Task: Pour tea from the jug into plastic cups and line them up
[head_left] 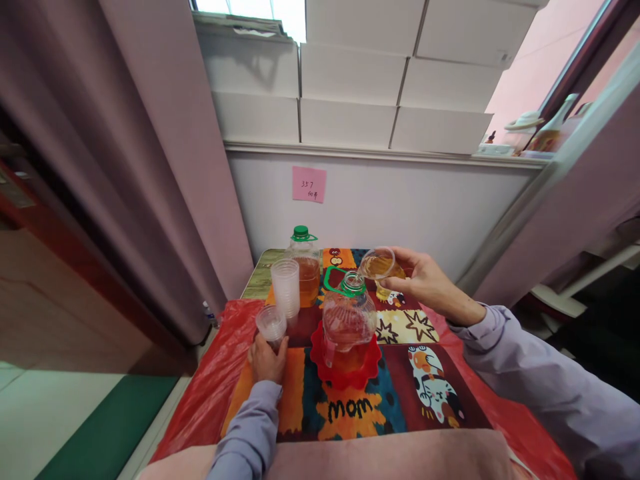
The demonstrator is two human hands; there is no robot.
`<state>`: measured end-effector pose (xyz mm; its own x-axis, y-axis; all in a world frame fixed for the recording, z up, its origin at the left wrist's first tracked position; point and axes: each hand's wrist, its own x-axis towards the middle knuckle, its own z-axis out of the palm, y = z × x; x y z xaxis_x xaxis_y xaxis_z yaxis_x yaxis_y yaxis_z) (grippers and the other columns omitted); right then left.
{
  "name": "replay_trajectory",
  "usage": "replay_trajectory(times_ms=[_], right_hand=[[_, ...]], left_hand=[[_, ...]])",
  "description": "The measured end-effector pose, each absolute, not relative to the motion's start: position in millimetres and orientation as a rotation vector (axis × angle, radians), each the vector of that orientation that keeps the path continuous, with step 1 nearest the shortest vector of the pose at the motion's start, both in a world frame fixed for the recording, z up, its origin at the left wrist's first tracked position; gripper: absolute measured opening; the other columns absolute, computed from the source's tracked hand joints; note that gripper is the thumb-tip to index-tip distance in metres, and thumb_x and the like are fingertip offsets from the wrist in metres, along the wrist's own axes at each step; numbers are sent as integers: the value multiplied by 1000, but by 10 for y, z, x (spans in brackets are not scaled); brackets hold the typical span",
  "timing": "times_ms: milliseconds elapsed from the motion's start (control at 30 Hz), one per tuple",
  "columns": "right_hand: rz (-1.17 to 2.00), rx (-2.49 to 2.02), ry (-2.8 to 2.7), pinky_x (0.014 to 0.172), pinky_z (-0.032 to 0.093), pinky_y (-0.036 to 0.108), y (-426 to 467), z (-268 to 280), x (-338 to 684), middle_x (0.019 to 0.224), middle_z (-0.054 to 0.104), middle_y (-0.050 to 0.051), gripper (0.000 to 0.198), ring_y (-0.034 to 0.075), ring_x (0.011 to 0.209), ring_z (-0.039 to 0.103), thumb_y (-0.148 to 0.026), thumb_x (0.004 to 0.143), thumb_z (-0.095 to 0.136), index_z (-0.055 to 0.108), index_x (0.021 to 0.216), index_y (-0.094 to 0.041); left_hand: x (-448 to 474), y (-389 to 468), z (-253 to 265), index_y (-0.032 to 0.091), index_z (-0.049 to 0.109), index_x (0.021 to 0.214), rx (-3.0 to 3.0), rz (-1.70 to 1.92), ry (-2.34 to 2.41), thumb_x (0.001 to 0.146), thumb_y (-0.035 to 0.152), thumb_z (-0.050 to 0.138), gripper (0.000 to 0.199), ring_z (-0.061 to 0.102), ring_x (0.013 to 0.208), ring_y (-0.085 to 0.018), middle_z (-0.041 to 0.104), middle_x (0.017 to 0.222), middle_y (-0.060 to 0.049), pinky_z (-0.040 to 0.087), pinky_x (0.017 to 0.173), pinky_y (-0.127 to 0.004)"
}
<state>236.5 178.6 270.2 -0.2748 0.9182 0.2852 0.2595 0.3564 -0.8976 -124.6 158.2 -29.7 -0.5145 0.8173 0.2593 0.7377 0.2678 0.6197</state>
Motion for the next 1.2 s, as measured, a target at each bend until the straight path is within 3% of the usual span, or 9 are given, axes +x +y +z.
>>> replay_trajectory(times_ms=[300, 600, 800, 1200], right_hand=[[599, -1121, -1914, 106, 58, 54, 1808, 2700, 2377, 126, 80, 8, 53, 31, 115, 75, -30, 78, 86, 77, 130, -27], [330, -1165, -2025, 93, 59, 45, 1794, 2774, 2334, 119, 79, 8, 54, 27, 101, 75, -25, 77, 80, 77, 131, -26], [193, -1170, -2077, 89, 59, 41, 1803, 2793, 2324, 112, 79, 6, 54, 25, 94, 73, -23, 77, 76, 76, 131, -27], [15, -1116, -2192, 95, 59, 41, 1762, 2880, 2257, 126, 76, 9, 64, 27, 102, 74, -16, 77, 68, 72, 141, -24]], left_hand=[[-1258, 1582, -311, 18, 56, 113, 1471, 1133, 2402, 83, 53, 63, 46, 69, 113, -41, 72, 106, -19, 49, 106, -56], [-1279, 1565, -301, 18, 55, 116, 1425, 1192, 2383, 81, 57, 67, 53, 70, 114, -40, 72, 108, -19, 53, 101, -52], [-1256, 1562, -290, 17, 54, 118, 1396, 1200, 2388, 81, 55, 66, 55, 70, 114, -43, 71, 107, -20, 53, 100, -56], [-1208, 1556, -274, 20, 53, 110, 1396, 1211, 2408, 80, 51, 66, 45, 70, 109, -41, 70, 102, -18, 51, 99, -55]])
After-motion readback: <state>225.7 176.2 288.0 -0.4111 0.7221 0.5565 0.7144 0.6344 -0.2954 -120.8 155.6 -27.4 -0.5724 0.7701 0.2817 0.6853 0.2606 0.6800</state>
